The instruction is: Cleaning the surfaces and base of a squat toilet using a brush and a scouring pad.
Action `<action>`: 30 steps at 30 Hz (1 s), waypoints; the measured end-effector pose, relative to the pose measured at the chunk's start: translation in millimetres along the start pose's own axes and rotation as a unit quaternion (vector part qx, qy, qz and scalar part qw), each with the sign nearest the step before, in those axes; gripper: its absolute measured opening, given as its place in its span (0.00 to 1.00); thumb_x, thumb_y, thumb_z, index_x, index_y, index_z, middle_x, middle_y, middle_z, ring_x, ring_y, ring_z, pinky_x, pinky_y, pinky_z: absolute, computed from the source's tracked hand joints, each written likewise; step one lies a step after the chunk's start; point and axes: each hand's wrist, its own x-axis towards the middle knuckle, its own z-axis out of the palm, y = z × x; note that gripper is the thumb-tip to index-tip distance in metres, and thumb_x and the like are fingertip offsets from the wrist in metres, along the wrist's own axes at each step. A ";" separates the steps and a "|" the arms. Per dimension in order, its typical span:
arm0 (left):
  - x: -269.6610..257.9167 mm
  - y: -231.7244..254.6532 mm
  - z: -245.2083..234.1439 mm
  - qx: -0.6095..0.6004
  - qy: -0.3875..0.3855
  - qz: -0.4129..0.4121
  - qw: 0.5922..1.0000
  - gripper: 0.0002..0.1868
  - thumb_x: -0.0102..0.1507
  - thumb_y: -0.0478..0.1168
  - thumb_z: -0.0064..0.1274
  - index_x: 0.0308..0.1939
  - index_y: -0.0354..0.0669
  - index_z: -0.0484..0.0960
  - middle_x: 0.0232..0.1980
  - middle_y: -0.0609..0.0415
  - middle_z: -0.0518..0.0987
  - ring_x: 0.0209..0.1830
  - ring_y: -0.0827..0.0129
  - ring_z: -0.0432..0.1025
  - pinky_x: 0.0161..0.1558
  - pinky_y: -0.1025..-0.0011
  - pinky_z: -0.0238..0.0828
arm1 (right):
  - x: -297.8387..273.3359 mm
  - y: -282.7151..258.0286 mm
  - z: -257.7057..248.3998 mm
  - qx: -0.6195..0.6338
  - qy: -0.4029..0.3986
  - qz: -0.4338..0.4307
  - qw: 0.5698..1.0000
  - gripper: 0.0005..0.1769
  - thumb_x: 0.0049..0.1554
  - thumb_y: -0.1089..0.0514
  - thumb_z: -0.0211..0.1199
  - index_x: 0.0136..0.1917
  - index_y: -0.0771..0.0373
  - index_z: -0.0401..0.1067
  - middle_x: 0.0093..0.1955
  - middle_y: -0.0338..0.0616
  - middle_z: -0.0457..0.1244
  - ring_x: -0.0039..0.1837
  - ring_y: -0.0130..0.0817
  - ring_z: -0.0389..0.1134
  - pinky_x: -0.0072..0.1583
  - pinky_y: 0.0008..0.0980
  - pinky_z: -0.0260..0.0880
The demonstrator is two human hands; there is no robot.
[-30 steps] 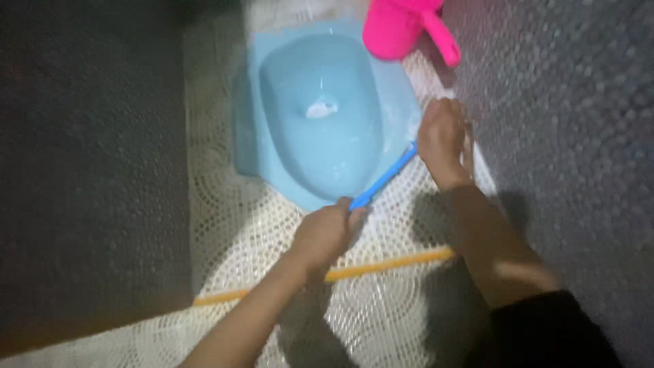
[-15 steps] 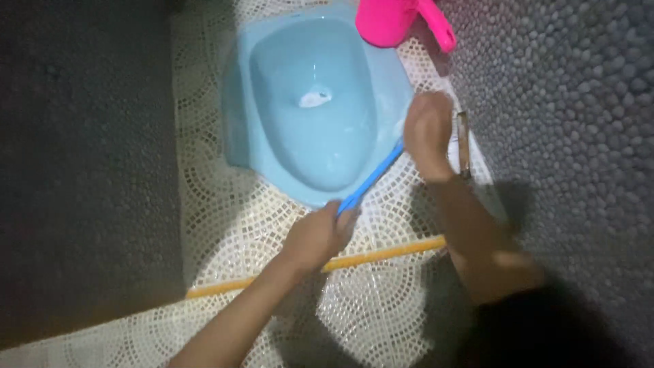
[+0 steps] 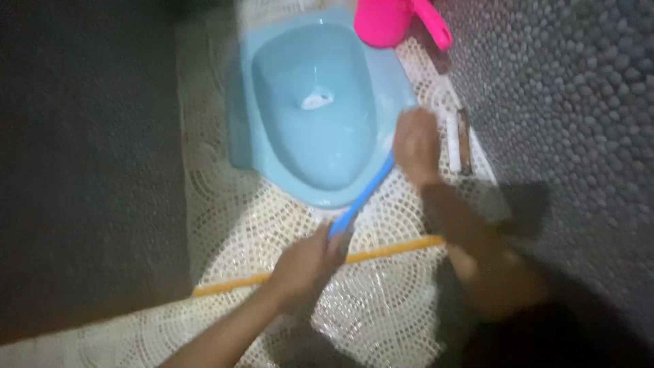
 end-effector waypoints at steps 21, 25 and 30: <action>-9.5 47.3 -12.6 -0.159 -0.072 -0.024 0.984 0.31 0.73 0.60 0.29 0.50 0.35 0.75 0.41 0.35 0.83 0.43 0.41 0.78 0.48 0.49 0.71 | 1.0 -49.4 -32.7 -0.073 0.105 -0.002 0.992 0.18 0.70 0.56 0.50 0.38 0.63 0.64 0.40 0.50 0.59 0.45 0.46 0.60 0.49 0.46 0.65; -69.9 -60.1 61.2 -0.151 -0.049 -0.066 0.985 0.29 0.69 0.58 0.37 0.65 0.44 0.70 0.54 0.35 0.80 0.58 0.40 0.74 0.58 0.50 0.69 | -82.9 -56.2 5.8 -0.078 0.069 -0.117 0.988 0.18 0.69 0.58 0.53 0.36 0.62 0.67 0.34 0.50 0.58 0.42 0.44 0.60 0.55 0.48 0.64; -54.1 -51.5 46.7 -0.167 -0.034 0.001 0.985 0.28 0.70 0.54 0.35 0.70 0.47 0.67 0.60 0.35 0.78 0.62 0.42 0.72 0.61 0.53 0.67 | -78.5 -63.0 -5.0 -0.100 0.134 -0.255 0.952 0.11 0.68 0.58 0.51 0.42 0.60 0.64 0.42 0.49 0.59 0.49 0.45 0.61 0.59 0.51 0.64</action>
